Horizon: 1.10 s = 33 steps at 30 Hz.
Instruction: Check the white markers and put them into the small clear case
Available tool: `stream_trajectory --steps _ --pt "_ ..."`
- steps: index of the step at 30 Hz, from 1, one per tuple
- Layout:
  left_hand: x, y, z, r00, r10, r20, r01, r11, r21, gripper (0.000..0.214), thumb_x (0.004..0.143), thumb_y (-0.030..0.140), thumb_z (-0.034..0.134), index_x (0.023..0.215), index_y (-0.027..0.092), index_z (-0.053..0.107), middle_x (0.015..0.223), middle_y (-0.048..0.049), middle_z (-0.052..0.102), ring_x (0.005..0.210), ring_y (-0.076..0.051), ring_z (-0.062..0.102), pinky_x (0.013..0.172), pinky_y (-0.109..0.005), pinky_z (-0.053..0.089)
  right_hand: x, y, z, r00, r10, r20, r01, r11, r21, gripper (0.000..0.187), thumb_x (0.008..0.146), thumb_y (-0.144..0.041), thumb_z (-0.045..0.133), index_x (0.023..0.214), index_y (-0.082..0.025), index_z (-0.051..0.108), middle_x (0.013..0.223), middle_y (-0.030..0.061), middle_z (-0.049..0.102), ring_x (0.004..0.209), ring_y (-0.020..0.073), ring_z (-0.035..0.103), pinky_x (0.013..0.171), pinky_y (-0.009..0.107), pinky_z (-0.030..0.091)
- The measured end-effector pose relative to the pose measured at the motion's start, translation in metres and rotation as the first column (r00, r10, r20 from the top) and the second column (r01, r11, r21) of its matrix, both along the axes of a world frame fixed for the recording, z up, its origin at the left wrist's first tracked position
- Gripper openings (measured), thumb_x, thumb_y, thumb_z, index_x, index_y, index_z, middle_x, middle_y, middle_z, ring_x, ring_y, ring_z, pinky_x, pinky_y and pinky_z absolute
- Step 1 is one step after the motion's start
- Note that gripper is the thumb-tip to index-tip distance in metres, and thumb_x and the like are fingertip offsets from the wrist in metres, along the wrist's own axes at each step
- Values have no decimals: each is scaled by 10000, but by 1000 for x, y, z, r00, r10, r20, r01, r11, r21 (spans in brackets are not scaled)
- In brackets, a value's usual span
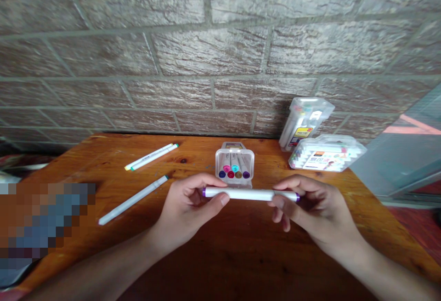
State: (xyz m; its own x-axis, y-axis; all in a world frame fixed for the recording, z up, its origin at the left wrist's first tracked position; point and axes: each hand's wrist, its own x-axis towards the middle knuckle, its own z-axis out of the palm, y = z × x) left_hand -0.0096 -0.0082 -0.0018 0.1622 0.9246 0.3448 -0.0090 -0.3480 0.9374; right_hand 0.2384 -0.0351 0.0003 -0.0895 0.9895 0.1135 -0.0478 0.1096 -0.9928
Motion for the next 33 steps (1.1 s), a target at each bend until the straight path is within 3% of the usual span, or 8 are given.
stream_trajectory --steps 6,14,20,27,33 --pt "-1 1 -3 1000 -10 -8 10 1000 11 94 800 100 805 874 157 792 618 26 702 435 -66 552 405 -146 403 0 -1 -2 1000 -13 -18 13 1000 -1 193 859 -304 885 936 -174 765 642 15 759 472 107 652 457 188 559" --pt "-5 -1 -8 999 -43 -2 42 994 -96 109 859 191 815 961 155 803 563 28 660 433 -73 554 418 -137 438 1 2 -2 999 10 -51 -11 1000 -12 174 866 -294 887 935 -179 776 633 17 764 468 101 659 453 166 557" --pt "-6 -1 -5 997 -54 55 59 993 -102 117 903 236 796 990 161 817 698 -33 765 457 -75 589 445 -152 464 8 8 -7 992 103 -69 -99 993 59 114 912 -279 851 983 -205 802 698 40 806 471 118 694 441 177 581" --pt "-8 1 -9 992 -70 104 83 988 -128 155 957 293 764 1049 185 827 757 -49 790 481 -74 597 483 -174 480 7 9 -5 984 89 -154 -79 994 72 90 906 -291 855 958 -218 850 765 49 820 516 130 726 426 167 585" --pt "-8 0 -12 983 -81 167 99 989 -105 168 990 282 730 1119 204 804 820 -47 798 501 -74 604 508 -196 488 8 10 -7 975 104 -194 -93 994 64 126 946 -312 817 1047 -244 851 778 49 828 530 126 737 443 155 586"
